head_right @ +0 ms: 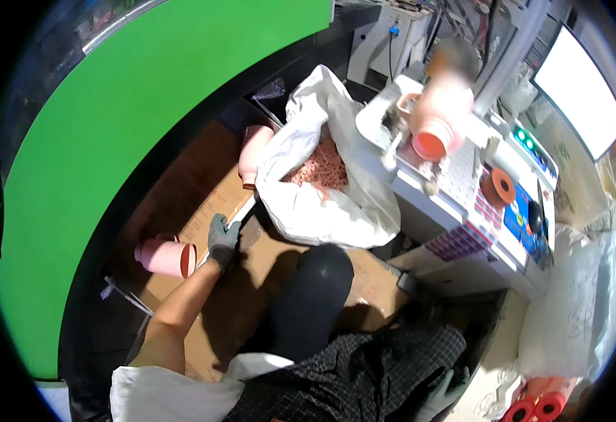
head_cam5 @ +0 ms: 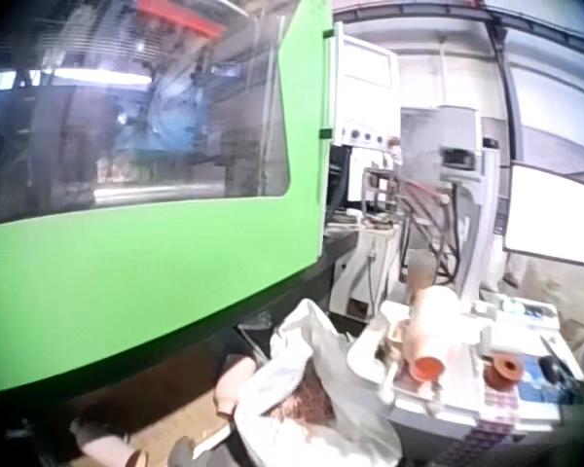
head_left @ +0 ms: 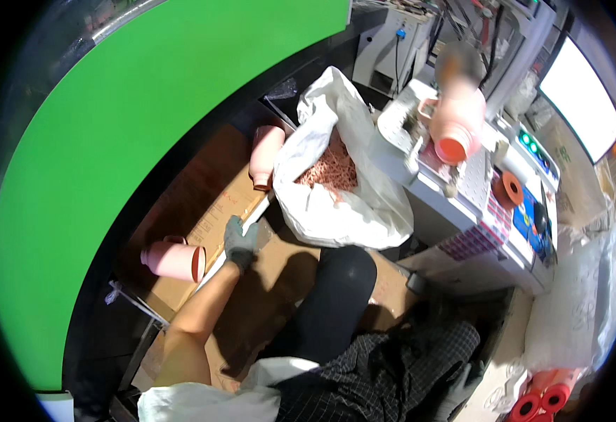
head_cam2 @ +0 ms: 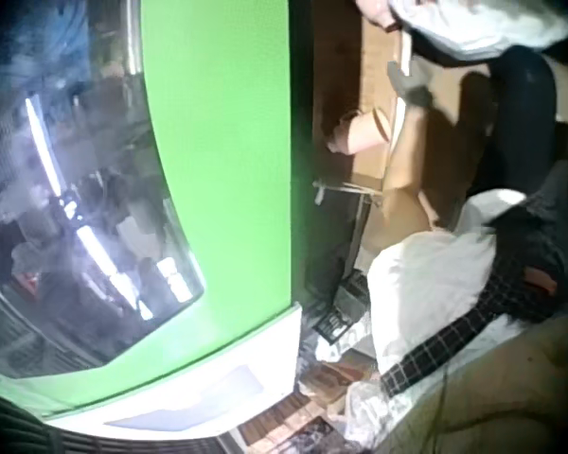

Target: The person sits on the floor and repeatedly picks up pink plastic containers, applies a label from a dispenser to each container, and places the labeled containers into a plastic bag. A coworker is visible in the background performing similar tasks.

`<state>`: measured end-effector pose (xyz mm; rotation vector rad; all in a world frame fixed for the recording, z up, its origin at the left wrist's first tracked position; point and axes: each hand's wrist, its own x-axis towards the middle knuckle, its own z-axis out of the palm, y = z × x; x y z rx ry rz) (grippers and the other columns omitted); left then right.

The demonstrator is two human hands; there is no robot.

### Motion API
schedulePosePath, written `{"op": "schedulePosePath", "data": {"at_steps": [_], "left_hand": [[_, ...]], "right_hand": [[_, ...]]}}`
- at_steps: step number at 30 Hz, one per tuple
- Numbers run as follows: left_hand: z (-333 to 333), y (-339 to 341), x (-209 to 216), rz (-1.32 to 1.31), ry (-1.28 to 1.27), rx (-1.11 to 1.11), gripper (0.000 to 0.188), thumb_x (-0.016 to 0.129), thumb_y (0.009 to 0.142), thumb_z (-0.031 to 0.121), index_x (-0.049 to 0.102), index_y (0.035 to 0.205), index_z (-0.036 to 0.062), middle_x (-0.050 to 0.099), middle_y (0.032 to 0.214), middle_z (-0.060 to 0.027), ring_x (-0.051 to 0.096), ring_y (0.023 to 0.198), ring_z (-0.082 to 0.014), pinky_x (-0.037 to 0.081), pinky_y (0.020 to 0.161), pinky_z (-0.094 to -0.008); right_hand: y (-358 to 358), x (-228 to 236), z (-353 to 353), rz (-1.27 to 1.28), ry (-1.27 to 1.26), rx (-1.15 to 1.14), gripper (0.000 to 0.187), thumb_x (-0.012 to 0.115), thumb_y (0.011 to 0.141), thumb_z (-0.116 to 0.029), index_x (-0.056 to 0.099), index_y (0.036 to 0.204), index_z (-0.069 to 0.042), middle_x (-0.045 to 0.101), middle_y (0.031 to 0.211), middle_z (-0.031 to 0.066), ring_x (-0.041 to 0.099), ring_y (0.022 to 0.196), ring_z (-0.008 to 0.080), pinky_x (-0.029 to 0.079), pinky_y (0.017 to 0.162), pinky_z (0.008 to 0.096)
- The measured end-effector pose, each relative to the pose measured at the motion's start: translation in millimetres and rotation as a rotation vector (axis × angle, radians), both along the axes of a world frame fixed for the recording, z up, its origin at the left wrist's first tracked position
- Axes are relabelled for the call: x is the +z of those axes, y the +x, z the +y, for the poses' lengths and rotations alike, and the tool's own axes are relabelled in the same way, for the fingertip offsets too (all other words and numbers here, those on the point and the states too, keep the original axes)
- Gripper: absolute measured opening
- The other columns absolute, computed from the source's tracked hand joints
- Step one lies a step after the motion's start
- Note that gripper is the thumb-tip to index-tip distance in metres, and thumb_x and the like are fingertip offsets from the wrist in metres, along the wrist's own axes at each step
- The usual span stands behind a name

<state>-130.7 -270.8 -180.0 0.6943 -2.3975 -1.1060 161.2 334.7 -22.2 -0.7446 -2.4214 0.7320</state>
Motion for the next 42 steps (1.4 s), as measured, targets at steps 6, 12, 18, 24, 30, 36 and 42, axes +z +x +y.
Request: {"op": "schedulePosePath", "data": {"at_steps": [6,12,18,24,30,36,42], "left_hand": [[-36,-149,-38,-0.356,0.369,0.151,0.109,0.079,0.078,0.055,0.034,0.154,-0.0102,0.045,0.154,-0.0335,0.047,0.143,-0.0434,0.041,0.117,-0.0452],[-58,-252,-129,-0.606,0.207,0.388,0.112,0.067,0.081,0.069,0.026,0.161,0.0022,0.040,0.162,-0.0226,0.046,0.146,-0.0390,0.041,0.118,-0.0498],[-39,-226,-100,-0.506,0.208,0.169,0.095,0.071,0.085,0.062,0.047,0.144,-0.0083,0.058,0.143,-0.0252,0.057,0.133,-0.0356,0.049,0.106,-0.0468],[-56,-80,-15,0.149,1.225,-0.093,0.032,0.069,0.098,0.037,0.065,0.093,0.0061,0.054,0.068,0.0022,0.051,0.057,-0.0094,0.042,0.052,-0.0273],[55,91,149,0.184,0.991,-0.594,0.056,0.068,0.099,0.033,0.051,0.140,-0.0001,0.066,0.116,-0.0087,0.065,0.093,-0.0145,0.054,0.077,-0.0269],[197,163,245,-0.550,1.427,-0.895,0.050,0.063,0.102,0.026,0.044,0.143,0.0051,0.068,0.104,-0.0086,0.062,0.068,-0.0102,0.052,0.057,-0.0256],[234,169,257,0.150,-0.030,-1.327,0.078,0.093,0.070,0.044,0.064,0.124,-0.0049,0.063,0.124,-0.0189,0.065,0.109,-0.0351,0.052,0.098,-0.0496]], "right_hand": [[-62,47,-65,-0.036,0.185,0.036,0.053,0.064,0.104,-0.030,0.054,0.142,0.006,0.056,0.139,0.0278,0.052,0.129,0.0405,0.040,0.114,0.0471],[-51,29,-52,-0.057,0.039,-0.101,0.057,0.061,0.106,-0.034,0.047,0.147,0.004,0.053,0.146,0.0267,0.050,0.134,0.0385,0.038,0.117,0.0456],[-53,30,-60,-0.090,0.034,-0.158,0.057,0.061,0.106,-0.034,0.046,0.148,0.003,0.053,0.145,0.0261,0.049,0.134,0.0377,0.038,0.117,0.0452],[-71,33,-74,-0.036,0.327,0.006,0.061,0.073,0.099,-0.027,0.047,0.145,0.004,0.054,0.139,0.0255,0.052,0.128,0.0392,0.041,0.114,0.0470],[-103,55,-145,0.115,0.169,0.642,0.070,0.085,0.084,-0.024,0.052,0.142,-0.001,0.055,0.130,0.0190,0.053,0.126,0.0392,0.043,0.112,0.0514],[-132,134,-194,0.241,0.618,1.002,0.057,0.082,0.076,-0.029,0.066,0.129,-0.019,0.057,0.132,0.0150,0.055,0.121,0.0391,0.044,0.102,0.0571],[-61,109,-120,-0.042,-0.972,0.778,0.110,0.102,0.063,-0.031,0.042,0.150,-0.001,0.051,0.145,0.0128,0.051,0.136,0.0229,0.048,0.110,0.0372]]}}
